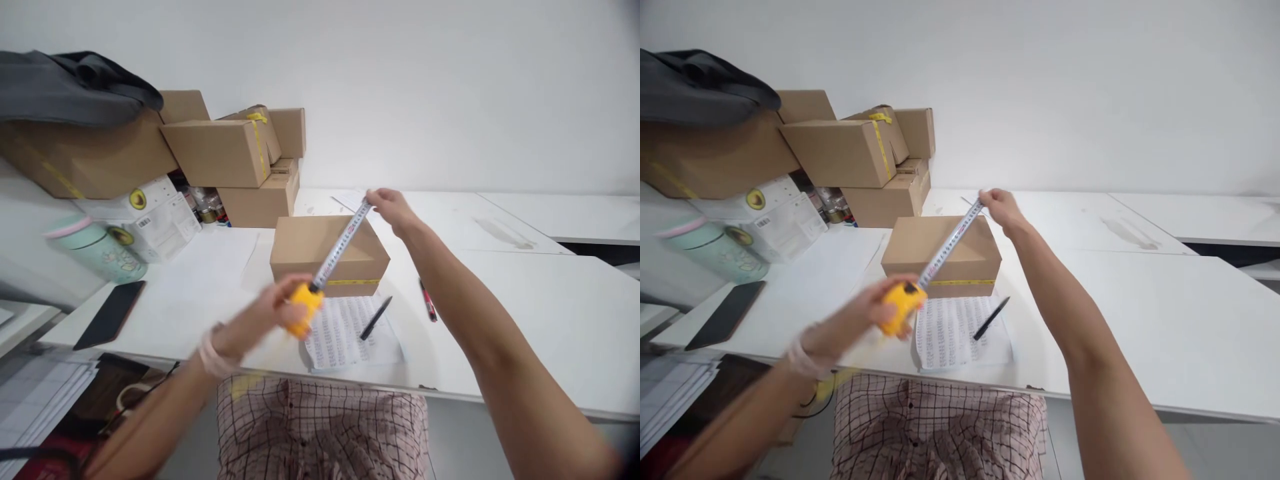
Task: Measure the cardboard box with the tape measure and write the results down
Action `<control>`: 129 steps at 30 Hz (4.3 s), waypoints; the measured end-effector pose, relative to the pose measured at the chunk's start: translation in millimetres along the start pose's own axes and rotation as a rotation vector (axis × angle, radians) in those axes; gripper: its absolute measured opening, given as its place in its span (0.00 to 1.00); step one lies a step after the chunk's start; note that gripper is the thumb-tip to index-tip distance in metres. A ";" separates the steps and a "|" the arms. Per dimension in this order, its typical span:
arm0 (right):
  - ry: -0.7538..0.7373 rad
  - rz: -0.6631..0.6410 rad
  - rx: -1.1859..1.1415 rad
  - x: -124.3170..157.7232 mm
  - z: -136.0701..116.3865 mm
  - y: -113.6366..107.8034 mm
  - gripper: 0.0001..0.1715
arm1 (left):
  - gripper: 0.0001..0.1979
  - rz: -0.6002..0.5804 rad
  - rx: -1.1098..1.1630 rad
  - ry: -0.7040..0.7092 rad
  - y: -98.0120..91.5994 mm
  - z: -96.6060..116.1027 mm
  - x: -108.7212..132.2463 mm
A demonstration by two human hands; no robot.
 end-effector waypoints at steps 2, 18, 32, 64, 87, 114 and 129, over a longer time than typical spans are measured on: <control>-0.028 -0.165 0.124 -3.1 -10.6 34.1 0.17 | 0.31 -0.045 0.151 -0.050 50.1 -31.0 11.8; 0.074 -0.300 0.065 52.1 -3.7 46.1 0.16 | 0.27 0.089 0.424 -0.047 95.6 -39.2 -13.2; 0.088 -0.125 -0.058 3.2 24.5 -4.9 0.32 | 0.31 0.311 0.082 0.169 8.6 -13.1 21.3; -0.281 0.072 0.639 -3.4 -38.6 47.3 0.30 | 0.29 0.129 0.156 0.110 45.2 -76.3 -21.8; -0.269 0.198 0.691 -3.2 -40.2 48.4 0.28 | 0.33 0.119 0.069 0.095 54.0 -114.3 -22.5; -0.181 0.106 -0.025 166.2 13.6 -44.5 0.36 | 0.42 -0.207 -0.494 -0.015 61.1 -116.0 65.9; -0.006 0.007 0.055 242.6 89.4 17.4 0.22 | 0.45 -0.019 -0.680 0.236 42.4 -61.9 24.1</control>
Point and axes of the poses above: each hand's wrist, its own x-axis away from the middle knuckle, its own y-axis out of the palm, z = x × y, the point moved 9 cm from there along -x, towards the middle knuckle, and after that the axes turned 9 degrees about y, right-handed, at the moved point
